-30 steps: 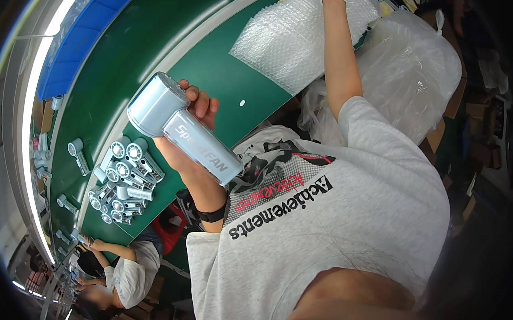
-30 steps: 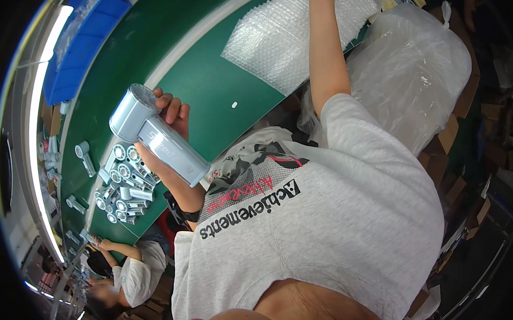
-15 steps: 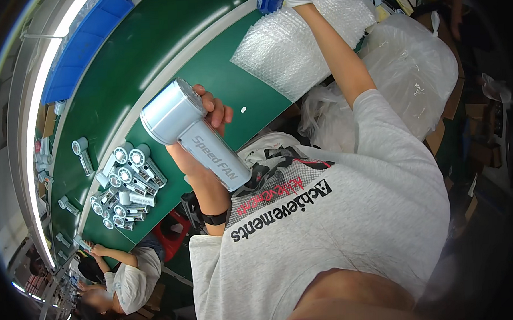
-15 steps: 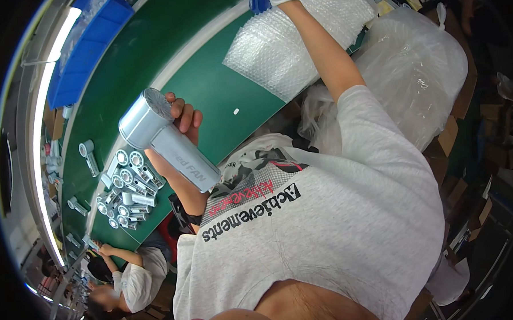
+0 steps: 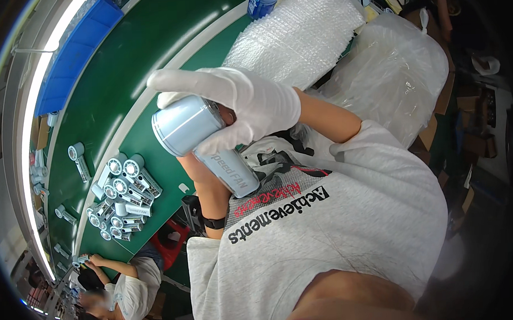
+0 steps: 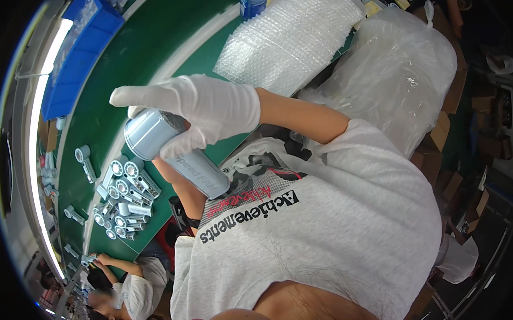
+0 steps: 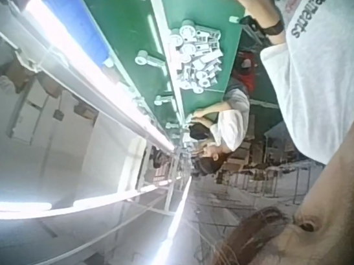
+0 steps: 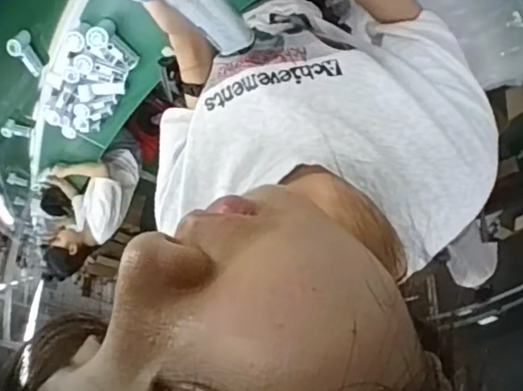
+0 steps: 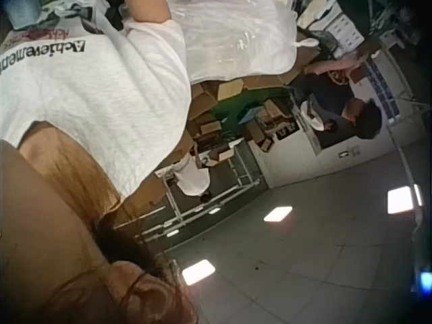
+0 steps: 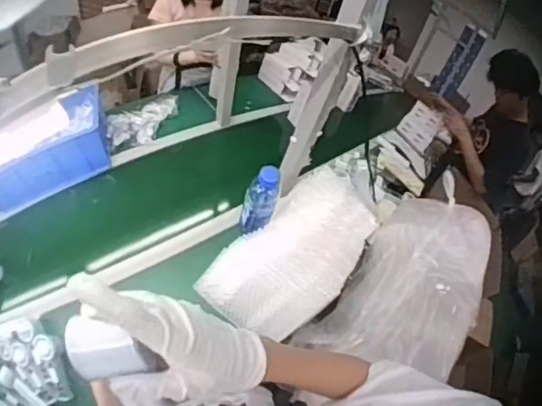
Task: The person picks up a fan, inspects it by turning it over, and wipes it with a gloved hand. They then slide the fan into a bubble wrap sleeve, set it aside, and repeat the process with another fan.
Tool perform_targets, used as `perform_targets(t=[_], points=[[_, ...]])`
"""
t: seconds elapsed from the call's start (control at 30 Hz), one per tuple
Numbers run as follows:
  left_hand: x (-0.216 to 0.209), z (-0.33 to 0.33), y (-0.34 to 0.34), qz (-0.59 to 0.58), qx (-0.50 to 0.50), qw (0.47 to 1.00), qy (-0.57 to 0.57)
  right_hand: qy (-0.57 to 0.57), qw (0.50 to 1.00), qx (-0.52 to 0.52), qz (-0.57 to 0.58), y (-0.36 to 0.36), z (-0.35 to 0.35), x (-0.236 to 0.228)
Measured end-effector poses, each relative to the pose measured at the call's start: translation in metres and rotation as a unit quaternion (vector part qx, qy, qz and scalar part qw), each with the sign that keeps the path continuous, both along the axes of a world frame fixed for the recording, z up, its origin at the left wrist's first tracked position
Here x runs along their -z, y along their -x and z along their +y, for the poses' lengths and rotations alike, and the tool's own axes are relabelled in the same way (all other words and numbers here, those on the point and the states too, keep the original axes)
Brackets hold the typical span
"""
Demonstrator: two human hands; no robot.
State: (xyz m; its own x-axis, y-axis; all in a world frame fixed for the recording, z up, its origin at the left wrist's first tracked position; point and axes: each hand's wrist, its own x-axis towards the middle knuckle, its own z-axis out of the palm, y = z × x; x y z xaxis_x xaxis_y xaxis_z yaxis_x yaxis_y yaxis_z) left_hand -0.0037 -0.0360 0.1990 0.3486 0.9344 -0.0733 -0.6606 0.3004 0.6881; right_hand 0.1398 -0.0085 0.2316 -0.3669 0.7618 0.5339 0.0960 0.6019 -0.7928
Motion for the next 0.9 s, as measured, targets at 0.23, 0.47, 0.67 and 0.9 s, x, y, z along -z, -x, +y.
perform_targets(t=[0.23,0.47,0.67,0.9], points=[[0.026,-0.005,0.011,0.057,-0.06,0.994,0.076,-0.209,0.977,0.041,0.027,0.014,0.006,0.018],[0.085,0.01,0.047,0.219,-0.069,0.972,0.056,-0.156,0.972,0.055,-0.165,0.018,-0.022,0.024],[0.023,0.015,0.014,-0.066,-0.037,0.994,0.079,0.036,0.988,-0.112,0.1,0.031,-0.055,0.031],[0.044,0.045,0.002,0.146,-0.341,0.928,-0.039,0.211,0.945,0.246,0.039,0.06,-0.056,0.061]])
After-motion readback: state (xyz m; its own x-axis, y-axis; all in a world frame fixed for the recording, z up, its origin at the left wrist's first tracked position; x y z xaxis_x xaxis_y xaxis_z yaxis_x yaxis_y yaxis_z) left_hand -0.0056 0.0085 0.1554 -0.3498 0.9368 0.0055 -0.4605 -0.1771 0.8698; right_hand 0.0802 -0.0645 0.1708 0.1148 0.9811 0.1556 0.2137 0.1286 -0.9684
